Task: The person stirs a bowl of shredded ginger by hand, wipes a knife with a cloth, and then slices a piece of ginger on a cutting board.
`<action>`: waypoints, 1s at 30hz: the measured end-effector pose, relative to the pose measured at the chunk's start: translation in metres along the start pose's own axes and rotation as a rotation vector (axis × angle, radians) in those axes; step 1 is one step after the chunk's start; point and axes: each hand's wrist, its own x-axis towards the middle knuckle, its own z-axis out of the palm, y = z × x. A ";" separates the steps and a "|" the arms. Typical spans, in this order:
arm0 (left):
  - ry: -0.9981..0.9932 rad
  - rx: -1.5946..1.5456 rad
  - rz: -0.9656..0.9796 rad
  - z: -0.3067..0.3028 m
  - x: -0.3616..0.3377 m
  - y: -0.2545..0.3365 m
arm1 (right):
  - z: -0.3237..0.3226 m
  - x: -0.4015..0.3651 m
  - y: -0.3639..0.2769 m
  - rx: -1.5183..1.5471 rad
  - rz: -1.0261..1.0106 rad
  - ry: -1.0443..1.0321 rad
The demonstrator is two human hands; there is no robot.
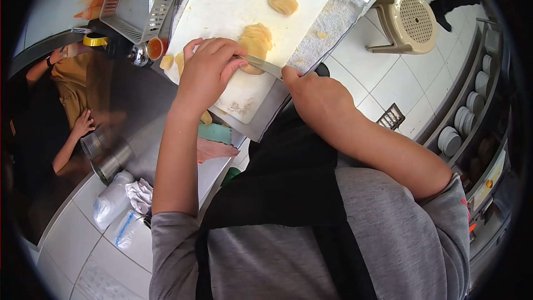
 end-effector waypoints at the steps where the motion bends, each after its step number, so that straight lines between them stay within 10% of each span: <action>1: -0.015 -0.009 0.018 -0.002 0.002 0.000 | 0.000 0.000 0.000 0.002 -0.001 0.005; 21: 0.005 0.002 -0.027 0.002 0.035 -0.002 | 0.001 0.000 0.002 0.078 0.011 -0.049; 30: 0.589 -0.196 -0.059 0.065 -0.035 0.037 | -0.008 0.002 0.010 0.114 -0.059 -0.043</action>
